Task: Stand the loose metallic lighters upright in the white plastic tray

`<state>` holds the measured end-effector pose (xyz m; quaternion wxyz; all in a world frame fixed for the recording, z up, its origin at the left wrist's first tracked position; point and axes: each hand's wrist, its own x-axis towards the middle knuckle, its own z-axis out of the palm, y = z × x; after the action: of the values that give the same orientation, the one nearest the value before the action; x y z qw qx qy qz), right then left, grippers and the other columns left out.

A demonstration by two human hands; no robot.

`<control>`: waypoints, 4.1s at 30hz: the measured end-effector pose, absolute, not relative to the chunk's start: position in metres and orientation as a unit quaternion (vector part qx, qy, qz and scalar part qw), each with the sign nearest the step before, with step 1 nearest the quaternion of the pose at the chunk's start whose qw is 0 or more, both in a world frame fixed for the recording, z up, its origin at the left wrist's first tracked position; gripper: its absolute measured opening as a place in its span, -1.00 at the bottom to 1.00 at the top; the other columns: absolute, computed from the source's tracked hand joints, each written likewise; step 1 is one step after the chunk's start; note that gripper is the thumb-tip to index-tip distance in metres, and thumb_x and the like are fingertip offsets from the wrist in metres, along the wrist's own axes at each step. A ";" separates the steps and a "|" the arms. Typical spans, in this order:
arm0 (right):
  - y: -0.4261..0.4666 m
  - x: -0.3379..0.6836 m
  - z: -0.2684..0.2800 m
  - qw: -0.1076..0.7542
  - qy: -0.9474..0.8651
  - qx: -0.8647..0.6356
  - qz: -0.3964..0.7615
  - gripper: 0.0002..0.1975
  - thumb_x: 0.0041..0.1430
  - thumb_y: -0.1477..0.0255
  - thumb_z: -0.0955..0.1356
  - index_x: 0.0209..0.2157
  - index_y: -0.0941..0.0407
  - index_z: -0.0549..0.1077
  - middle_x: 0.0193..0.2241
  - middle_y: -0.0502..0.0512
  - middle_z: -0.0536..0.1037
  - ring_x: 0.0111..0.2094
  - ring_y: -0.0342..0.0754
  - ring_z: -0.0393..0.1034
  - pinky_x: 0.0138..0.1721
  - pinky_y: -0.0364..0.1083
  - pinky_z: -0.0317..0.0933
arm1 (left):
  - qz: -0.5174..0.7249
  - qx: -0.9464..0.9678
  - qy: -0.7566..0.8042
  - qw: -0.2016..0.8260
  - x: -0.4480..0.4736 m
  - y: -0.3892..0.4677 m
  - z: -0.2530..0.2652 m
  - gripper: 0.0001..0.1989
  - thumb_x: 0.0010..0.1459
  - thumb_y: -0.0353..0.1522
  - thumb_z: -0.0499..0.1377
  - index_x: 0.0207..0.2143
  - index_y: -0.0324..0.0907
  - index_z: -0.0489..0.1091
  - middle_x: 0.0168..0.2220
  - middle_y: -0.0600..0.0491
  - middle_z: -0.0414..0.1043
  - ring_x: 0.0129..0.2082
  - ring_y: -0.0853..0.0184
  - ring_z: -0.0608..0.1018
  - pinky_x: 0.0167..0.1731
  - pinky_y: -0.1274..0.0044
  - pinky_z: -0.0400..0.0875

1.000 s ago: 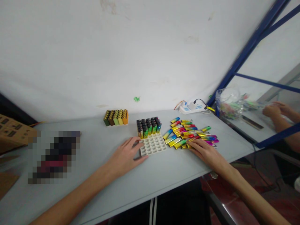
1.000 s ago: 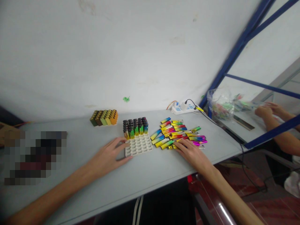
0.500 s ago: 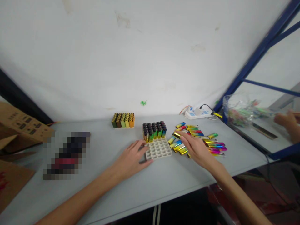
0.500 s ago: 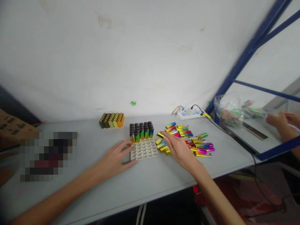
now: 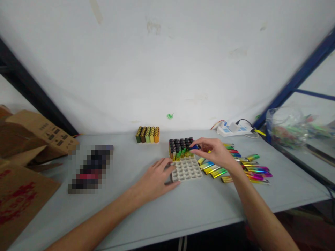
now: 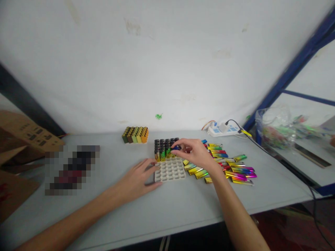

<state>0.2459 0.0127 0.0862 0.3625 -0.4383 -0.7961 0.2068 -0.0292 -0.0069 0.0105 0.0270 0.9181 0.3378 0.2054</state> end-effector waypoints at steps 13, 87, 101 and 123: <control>0.017 0.237 0.057 0.313 -0.839 -0.429 0.119 -0.76 0.38 0.28 0.42 -0.02 0.09 0.55 -0.31 0.05 0.65 -0.43 -0.12 0.47 -0.32 -0.15 0.35 | 0.213 0.918 0.334 0.033 -0.029 -0.007 0.012 -0.65 0.27 -0.18 0.34 0.01 -0.16 0.47 0.07 -0.13 0.44 0.05 0.06 0.55 0.10 0.19 0.55; -0.043 0.331 0.002 0.314 -0.805 -0.503 -0.013 -0.73 0.47 0.29 0.28 0.07 0.02 0.51 -0.03 0.25 0.64 0.00 0.18 0.58 0.06 0.18 0.50 | 0.211 0.916 0.339 0.040 -0.030 -0.004 0.012 -0.65 0.26 -0.19 0.35 0.03 -0.12 0.47 0.09 -0.10 0.43 0.06 0.10 0.55 0.12 0.24 0.54; 0.021 0.258 0.072 0.253 -0.848 -0.449 0.125 -0.80 0.27 0.30 0.50 -0.20 0.14 0.57 -0.41 0.03 0.59 -0.46 -0.09 0.42 -0.40 -0.14 0.22 | 0.204 0.917 0.341 0.041 -0.029 -0.006 0.012 -0.61 0.25 -0.21 0.36 0.06 -0.13 0.45 0.09 -0.10 0.42 0.07 0.07 0.54 0.11 0.22 0.54; 0.011 0.249 0.041 0.356 -0.835 -0.420 -0.001 -0.75 0.41 0.47 0.31 0.07 0.07 0.46 -0.14 0.18 0.59 -0.15 0.06 0.56 -0.06 0.04 0.47 | 0.204 0.919 0.335 0.042 -0.030 -0.006 0.011 -0.62 0.28 -0.19 0.34 0.07 -0.13 0.43 0.09 -0.11 0.39 0.08 0.07 0.52 0.13 0.21 0.52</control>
<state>0.2488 0.0113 0.0411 0.3558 -0.4199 -0.8349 -0.0006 -0.0303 -0.0064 0.0112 0.0421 0.9189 0.3352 0.2039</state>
